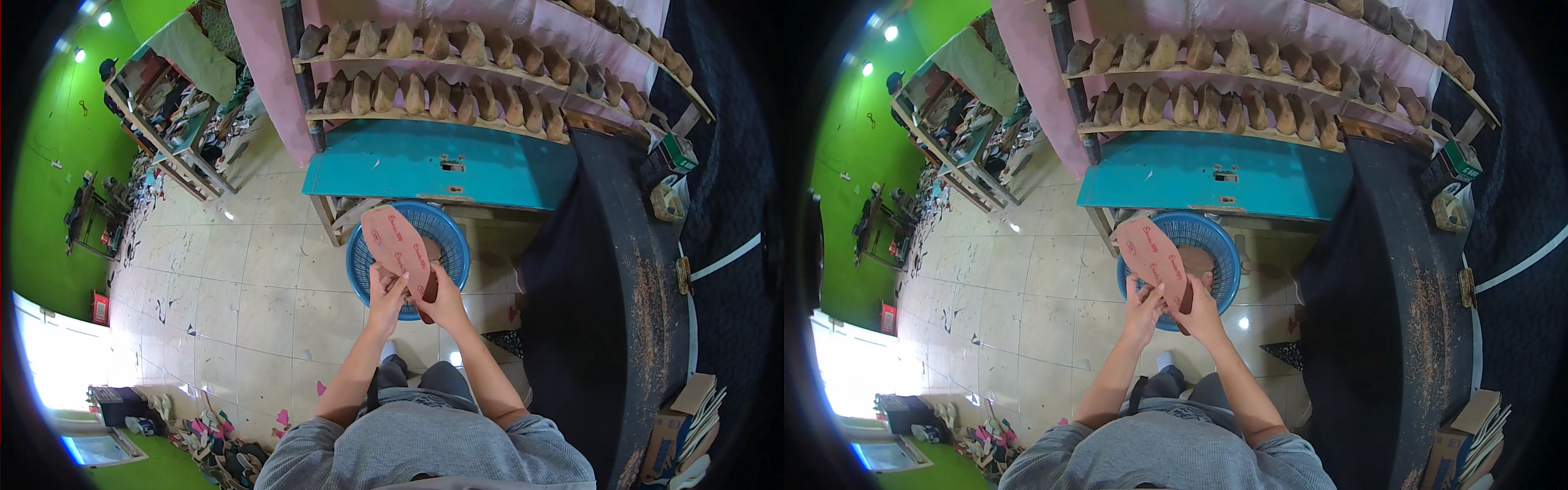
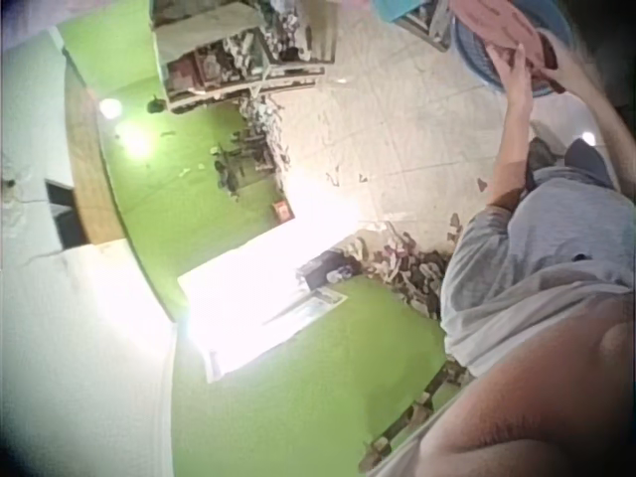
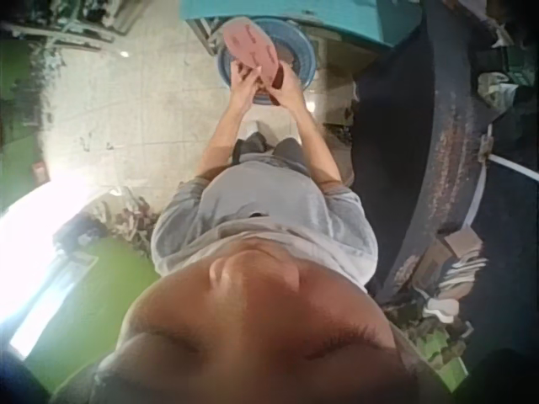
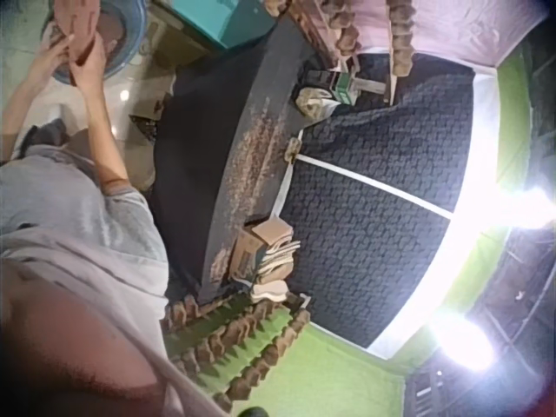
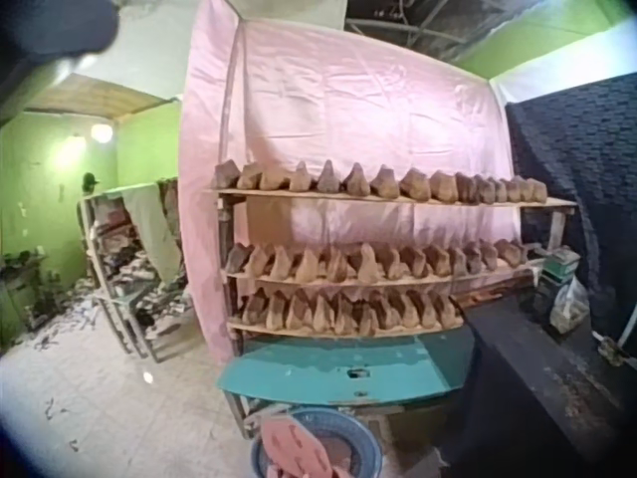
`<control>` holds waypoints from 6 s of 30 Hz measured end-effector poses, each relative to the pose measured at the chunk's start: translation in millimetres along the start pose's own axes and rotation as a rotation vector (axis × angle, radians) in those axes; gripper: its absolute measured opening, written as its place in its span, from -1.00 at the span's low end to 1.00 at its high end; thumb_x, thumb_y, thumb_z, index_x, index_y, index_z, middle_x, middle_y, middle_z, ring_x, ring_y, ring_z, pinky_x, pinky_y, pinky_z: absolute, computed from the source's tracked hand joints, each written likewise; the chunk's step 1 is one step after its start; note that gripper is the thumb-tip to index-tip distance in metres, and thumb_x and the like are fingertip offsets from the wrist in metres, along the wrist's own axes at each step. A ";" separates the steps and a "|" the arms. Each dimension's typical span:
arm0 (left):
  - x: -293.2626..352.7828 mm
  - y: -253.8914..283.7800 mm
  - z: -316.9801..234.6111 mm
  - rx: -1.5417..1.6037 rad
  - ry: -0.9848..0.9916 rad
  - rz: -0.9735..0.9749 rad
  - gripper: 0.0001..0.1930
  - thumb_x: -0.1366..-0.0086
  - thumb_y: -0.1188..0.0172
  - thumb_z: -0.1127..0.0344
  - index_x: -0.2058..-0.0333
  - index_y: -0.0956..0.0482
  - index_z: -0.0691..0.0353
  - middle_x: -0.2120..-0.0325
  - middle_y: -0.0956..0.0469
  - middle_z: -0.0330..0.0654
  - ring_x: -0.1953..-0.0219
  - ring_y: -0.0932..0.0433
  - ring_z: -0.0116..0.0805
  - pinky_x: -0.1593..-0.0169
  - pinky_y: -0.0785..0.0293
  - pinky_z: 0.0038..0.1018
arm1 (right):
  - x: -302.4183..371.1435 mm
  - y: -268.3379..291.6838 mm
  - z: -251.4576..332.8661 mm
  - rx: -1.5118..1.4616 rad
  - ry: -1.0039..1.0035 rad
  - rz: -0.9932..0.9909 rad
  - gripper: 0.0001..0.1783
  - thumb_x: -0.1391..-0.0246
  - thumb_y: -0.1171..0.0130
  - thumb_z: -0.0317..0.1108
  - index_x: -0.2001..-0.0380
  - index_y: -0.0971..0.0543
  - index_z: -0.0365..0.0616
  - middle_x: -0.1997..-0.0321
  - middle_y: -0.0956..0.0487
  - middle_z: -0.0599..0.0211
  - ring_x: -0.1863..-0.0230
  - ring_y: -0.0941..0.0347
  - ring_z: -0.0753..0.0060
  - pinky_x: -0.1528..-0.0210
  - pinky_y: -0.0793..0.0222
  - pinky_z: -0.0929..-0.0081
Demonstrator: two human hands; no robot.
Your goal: The person takes shoe soles from a cardboard box, applies glue across their surfaces using a brush dipped in adhesive, and places the finished soles into a basket.
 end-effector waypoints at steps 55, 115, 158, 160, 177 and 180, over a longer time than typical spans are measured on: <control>-55.7 -21.6 -59.6 -1.273 -0.878 -0.046 -0.87 -0.05 -0.31 0.27 0.46 -0.59 0.17 0.44 -0.40 -0.18 0.28 -0.33 -0.19 0.15 -0.23 -0.33 | 24.6 110.1 34.5 0.425 0.184 -0.751 -0.81 0.24 -0.35 -0.42 0.43 -0.64 0.00 0.30 -0.49 0.37 0.21 -0.37 0.27 0.17 -0.32 0.37; 347.9 -604.4 398.7 -0.600 -0.857 1.384 -0.88 -0.02 -0.30 0.41 0.55 -0.52 0.25 0.50 -0.43 -0.20 0.37 -0.35 -0.26 0.27 -0.28 -0.40 | 647.0 631.0 -26.1 1.331 -0.777 -1.811 -0.43 0.14 -0.28 -0.31 0.00 -0.40 -0.20 -0.03 -0.41 0.00 -0.09 -0.27 -0.01 -0.14 -0.19 0.18; 49.9 -601.9 346.2 0.072 0.595 0.963 -0.13 -0.22 0.47 -0.43 -0.06 -0.24 0.33 0.19 -0.44 -0.01 0.22 -0.48 -0.22 0.08 -0.47 -0.30 | 235.1 534.0 -117.7 0.631 -0.120 -1.020 -0.43 0.14 -0.31 -0.19 -0.03 -0.48 0.09 -0.03 -0.31 0.14 -0.05 -0.19 0.04 -0.12 -0.19 0.17; 25.4 -606.0 349.1 0.057 0.587 0.894 -0.14 -0.21 0.44 -0.44 -0.01 -0.29 0.33 0.26 -0.46 -0.03 0.29 -0.49 -0.26 0.17 -0.49 -0.32 | 229.9 546.5 -125.9 0.567 -0.122 -1.015 -0.45 0.12 -0.29 -0.18 -0.02 -0.48 0.06 -0.03 -0.31 0.15 -0.05 -0.20 0.06 -0.12 -0.19 0.18; -25.2 -611.1 355.5 -0.073 0.776 0.967 -0.16 -0.22 0.51 -0.42 0.05 -0.34 0.28 0.42 -0.47 -0.05 0.45 -0.44 -0.28 0.33 -0.43 -0.37 | 178.3 714.3 -246.2 0.542 -0.242 -1.371 -0.71 0.09 -0.26 -0.50 0.21 -0.55 -0.14 0.34 -0.43 0.24 0.39 -0.50 0.37 0.35 -0.44 0.49; -29.3 -607.6 354.0 -0.102 0.797 0.980 -0.16 -0.22 0.53 -0.42 0.05 -0.35 0.29 0.42 -0.47 -0.04 0.46 -0.44 -0.28 0.34 -0.42 -0.37 | 170.8 728.8 -243.8 0.591 -0.182 -1.280 -0.71 0.10 -0.27 -0.49 0.22 -0.55 -0.14 0.31 -0.46 0.22 0.38 -0.52 0.33 0.32 -0.45 0.47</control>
Point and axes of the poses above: each hand's wrist, its own x-axis away from the middle knuckle, its own y-axis out of the back of the hand, z = x × y, the point moved 3 cm from there along -x, towards the middle knuckle
